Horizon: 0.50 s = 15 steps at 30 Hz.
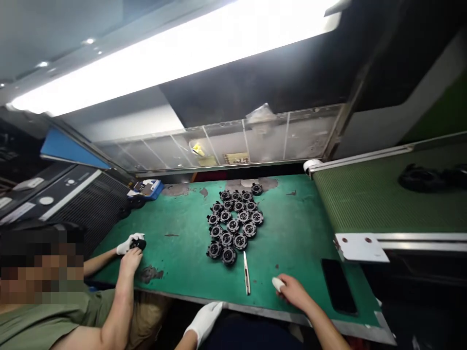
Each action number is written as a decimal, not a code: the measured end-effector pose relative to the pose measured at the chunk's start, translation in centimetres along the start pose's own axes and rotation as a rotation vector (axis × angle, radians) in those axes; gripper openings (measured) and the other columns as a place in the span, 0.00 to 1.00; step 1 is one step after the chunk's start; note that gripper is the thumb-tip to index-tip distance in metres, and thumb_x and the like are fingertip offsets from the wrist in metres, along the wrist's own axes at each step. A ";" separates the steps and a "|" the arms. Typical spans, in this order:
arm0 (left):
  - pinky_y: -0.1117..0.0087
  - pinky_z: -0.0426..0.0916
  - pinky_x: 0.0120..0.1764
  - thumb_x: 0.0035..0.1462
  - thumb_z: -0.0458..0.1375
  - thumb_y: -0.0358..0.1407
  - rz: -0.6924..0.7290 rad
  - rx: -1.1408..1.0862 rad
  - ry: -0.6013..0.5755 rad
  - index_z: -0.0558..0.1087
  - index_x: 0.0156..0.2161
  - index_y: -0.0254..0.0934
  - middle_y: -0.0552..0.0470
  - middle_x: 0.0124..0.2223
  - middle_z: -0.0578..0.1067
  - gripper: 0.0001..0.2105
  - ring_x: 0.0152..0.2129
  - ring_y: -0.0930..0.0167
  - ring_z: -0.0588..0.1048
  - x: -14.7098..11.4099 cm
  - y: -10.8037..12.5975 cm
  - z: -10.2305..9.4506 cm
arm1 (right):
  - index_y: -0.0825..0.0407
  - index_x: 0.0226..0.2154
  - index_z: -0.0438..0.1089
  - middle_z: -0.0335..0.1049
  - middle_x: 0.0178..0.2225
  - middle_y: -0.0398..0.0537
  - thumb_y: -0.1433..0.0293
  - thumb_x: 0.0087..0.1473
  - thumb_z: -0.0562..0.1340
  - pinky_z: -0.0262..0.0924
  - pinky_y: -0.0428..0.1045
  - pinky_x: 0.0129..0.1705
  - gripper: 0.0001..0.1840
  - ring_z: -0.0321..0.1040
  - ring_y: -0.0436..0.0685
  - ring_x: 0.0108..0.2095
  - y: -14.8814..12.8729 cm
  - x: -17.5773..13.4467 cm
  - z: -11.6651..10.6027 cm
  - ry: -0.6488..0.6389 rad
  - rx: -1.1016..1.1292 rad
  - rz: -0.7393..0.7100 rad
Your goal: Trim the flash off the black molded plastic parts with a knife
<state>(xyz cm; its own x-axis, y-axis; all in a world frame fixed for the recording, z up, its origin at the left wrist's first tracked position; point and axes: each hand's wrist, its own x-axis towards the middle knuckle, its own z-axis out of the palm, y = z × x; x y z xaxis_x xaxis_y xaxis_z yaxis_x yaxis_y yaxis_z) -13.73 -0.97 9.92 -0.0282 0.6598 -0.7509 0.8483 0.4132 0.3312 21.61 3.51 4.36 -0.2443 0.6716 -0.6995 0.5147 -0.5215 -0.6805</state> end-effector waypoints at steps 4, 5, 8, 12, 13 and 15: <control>0.52 0.68 0.57 0.64 0.59 0.45 -0.032 -0.093 0.065 0.72 0.54 0.40 0.45 0.58 0.72 0.17 0.55 0.59 0.71 0.8 -3.0 -2.2 | 0.52 0.54 0.69 0.70 0.53 0.53 0.63 0.64 0.62 0.67 0.62 0.52 0.18 0.70 0.61 0.50 -10.3 6.7 -1.2 0.160 -0.280 -0.225; 0.53 0.69 0.56 0.63 0.60 0.45 -0.049 -0.105 0.099 0.72 0.54 0.41 0.45 0.59 0.71 0.17 0.56 0.59 0.71 1.0 -4.0 -3.4 | 0.51 0.56 0.68 0.68 0.55 0.54 0.63 0.64 0.62 0.66 0.64 0.54 0.20 0.69 0.63 0.52 -12.5 8.1 -0.9 0.189 -0.349 -0.258; 0.53 0.70 0.54 0.63 0.60 0.43 -0.103 -0.137 0.213 0.72 0.54 0.41 0.47 0.58 0.71 0.16 0.56 0.58 0.71 2.4 -7.2 -7.9 | 0.49 0.58 0.66 0.63 0.61 0.55 0.63 0.64 0.62 0.62 0.66 0.57 0.22 0.64 0.65 0.57 -17.4 11.7 0.9 0.208 -0.537 -0.356; 0.52 0.69 0.55 0.65 0.57 0.46 -0.167 -0.183 0.326 0.73 0.52 0.38 0.51 0.56 0.73 0.18 0.56 0.53 0.70 4.4 -11.5 -12.2 | 0.50 0.55 0.68 0.64 0.60 0.54 0.63 0.63 0.63 0.63 0.66 0.57 0.20 0.65 0.65 0.56 -19.8 14.5 3.4 0.123 -0.734 -0.415; 0.51 0.68 0.56 0.65 0.57 0.47 -0.179 -0.195 0.338 0.73 0.54 0.38 0.49 0.57 0.73 0.18 0.56 0.54 0.70 4.6 -12.4 -12.4 | 0.50 0.54 0.69 0.65 0.59 0.54 0.63 0.63 0.63 0.64 0.65 0.56 0.19 0.66 0.64 0.55 -19.8 14.8 3.8 0.108 -0.773 -0.409; 0.51 0.68 0.56 0.65 0.57 0.47 -0.199 -0.217 0.334 0.72 0.55 0.38 0.48 0.58 0.72 0.19 0.55 0.56 0.71 4.8 -13.5 -11.8 | 0.51 0.52 0.70 0.68 0.56 0.53 0.63 0.64 0.62 0.65 0.63 0.55 0.16 0.67 0.62 0.53 -19.6 15.2 4.3 0.095 -0.835 -0.388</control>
<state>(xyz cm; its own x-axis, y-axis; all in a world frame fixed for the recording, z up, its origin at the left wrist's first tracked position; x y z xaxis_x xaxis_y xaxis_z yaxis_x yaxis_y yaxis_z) -31.60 4.01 8.64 -0.3795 0.7059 -0.5980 0.6791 0.6515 0.3381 4.32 21.67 6.16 -0.4739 0.7797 -0.4093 0.8453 0.2725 -0.4597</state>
